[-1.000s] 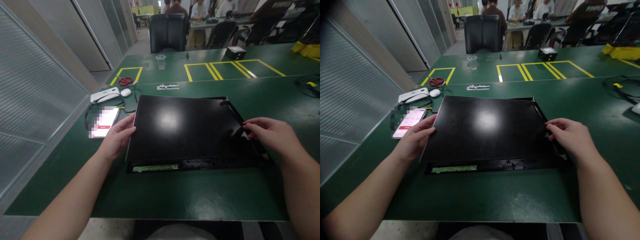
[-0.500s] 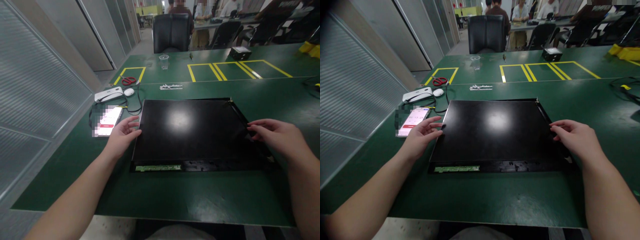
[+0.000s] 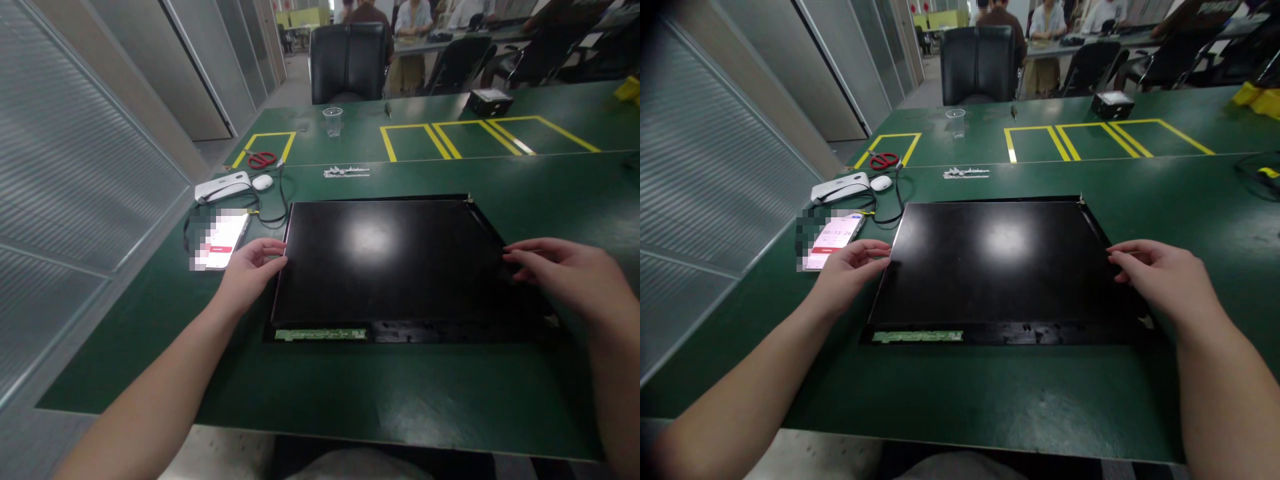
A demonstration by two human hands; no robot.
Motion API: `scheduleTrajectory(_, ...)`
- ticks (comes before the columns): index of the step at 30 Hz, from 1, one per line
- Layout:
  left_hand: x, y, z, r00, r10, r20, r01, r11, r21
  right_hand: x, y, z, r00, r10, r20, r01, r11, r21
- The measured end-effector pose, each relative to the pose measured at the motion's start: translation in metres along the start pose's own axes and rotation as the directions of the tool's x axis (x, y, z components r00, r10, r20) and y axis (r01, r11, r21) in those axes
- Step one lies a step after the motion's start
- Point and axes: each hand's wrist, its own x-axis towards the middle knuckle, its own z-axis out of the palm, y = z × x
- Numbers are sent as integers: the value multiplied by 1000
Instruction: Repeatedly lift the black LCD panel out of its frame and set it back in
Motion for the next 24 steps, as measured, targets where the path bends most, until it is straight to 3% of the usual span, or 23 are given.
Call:
scheduleTrajectory(6,-1,-4,0,1000,17,7,-18,996,86,-9,-13,-3,1000,17,16,-19,993,116)
scheduleTrajectory(14,-4,0,2,1000,5,23,-9,985,170,-2,-1,-1,1000,-16,-3,17,996,92)
scheduleTrajectory(24,-4,-1,4,1000,1,21,-5,984,176,-12,-19,-2,999,51,0,-50,992,116)
